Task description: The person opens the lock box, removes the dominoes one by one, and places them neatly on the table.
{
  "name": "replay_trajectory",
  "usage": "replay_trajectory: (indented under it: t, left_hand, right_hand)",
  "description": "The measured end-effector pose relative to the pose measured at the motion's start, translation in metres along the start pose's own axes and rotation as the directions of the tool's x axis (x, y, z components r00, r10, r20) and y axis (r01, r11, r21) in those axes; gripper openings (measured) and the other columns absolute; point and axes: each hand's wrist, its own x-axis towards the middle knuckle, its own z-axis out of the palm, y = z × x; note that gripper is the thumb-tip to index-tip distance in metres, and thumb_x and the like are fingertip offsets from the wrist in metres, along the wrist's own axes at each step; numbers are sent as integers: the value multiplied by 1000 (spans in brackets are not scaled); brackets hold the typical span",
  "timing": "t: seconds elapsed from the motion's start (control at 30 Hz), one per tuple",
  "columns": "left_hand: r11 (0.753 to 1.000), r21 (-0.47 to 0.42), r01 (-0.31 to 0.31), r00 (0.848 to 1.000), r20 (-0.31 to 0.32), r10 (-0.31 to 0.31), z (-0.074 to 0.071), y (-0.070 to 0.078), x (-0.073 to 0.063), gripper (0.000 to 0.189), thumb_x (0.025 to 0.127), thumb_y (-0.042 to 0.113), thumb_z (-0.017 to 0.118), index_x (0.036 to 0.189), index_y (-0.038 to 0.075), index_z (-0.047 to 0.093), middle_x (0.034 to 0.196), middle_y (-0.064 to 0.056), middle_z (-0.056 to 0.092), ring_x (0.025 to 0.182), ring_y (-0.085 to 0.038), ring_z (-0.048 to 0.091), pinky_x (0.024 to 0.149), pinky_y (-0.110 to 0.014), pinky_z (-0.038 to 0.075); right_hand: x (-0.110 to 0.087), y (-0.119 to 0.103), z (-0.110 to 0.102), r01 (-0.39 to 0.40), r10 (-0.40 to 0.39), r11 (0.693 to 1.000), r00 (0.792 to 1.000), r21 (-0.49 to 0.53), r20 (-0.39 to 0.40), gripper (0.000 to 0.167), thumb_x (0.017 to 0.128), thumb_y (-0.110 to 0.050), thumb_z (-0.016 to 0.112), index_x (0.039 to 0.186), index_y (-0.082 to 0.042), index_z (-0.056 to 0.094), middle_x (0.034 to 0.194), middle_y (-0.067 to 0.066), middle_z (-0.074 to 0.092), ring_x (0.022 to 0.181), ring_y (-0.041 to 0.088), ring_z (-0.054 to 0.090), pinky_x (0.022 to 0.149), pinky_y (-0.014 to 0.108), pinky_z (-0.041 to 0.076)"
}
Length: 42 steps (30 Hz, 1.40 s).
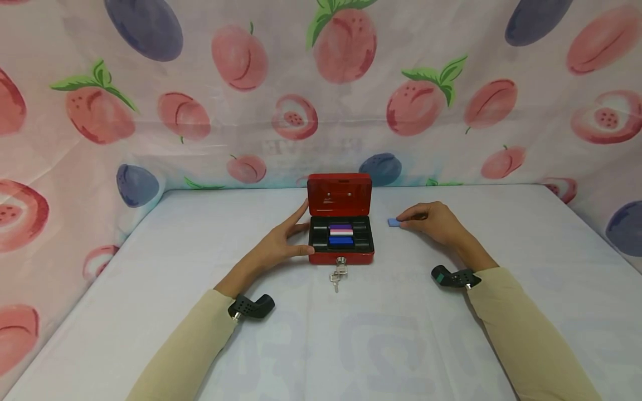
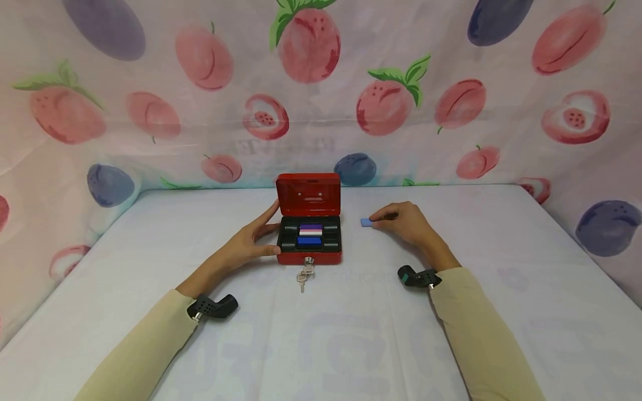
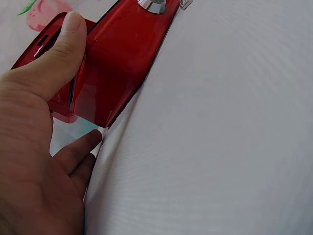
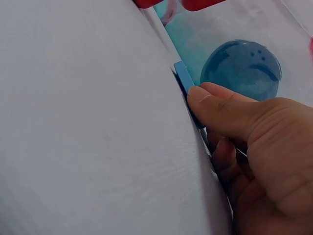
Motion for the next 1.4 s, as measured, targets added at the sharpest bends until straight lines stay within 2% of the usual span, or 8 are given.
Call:
replay_trajectory:
  t: [0.27,0.8,1.07,1.4]
  left_hand:
    - [1000,8,-5,1000,2,5,-1,0,0,98,84,15,75,155,25,9,151,-20,30,134,-36,36,110,-57,19]
    - [1000,-5,-20,1000,7,20,-1,-2,1,98,83,13,75,155,25,8,155,-15,24,134,-37,36,110,-56,20]
    - [1000,-10,-5,1000,5,5,-1,-1,1,99,83,15,75,155,27,9,154,-14,25,134,-35,36,110,-56,19]
    - [1000,0,-1,1000,4,1,-1,-1,1,98,84,16,75,155,27,9,150,-21,31,134,-36,36,109,-57,20]
  right_hand:
    - [-1,0,1,24,-24,1000,1000,-7,-18,18,85,-22,74,101,-15,77,105,5,69,98,20,60,84,38,47]
    - [0,0,4,20,-20,1000,999,-6,-29,19,86,-23,73,103,-15,76,105,5,69,98,21,58,86,39,45]
    - [1,1,5,18,-19,1000,999,-19,-32,20,86,-24,73,104,-15,76,105,5,68,96,22,57,85,39,45]
    - [1,0,4,17,-18,999,999,-30,-27,19,87,-23,72,104,-16,75,104,5,67,95,22,56,85,39,44]
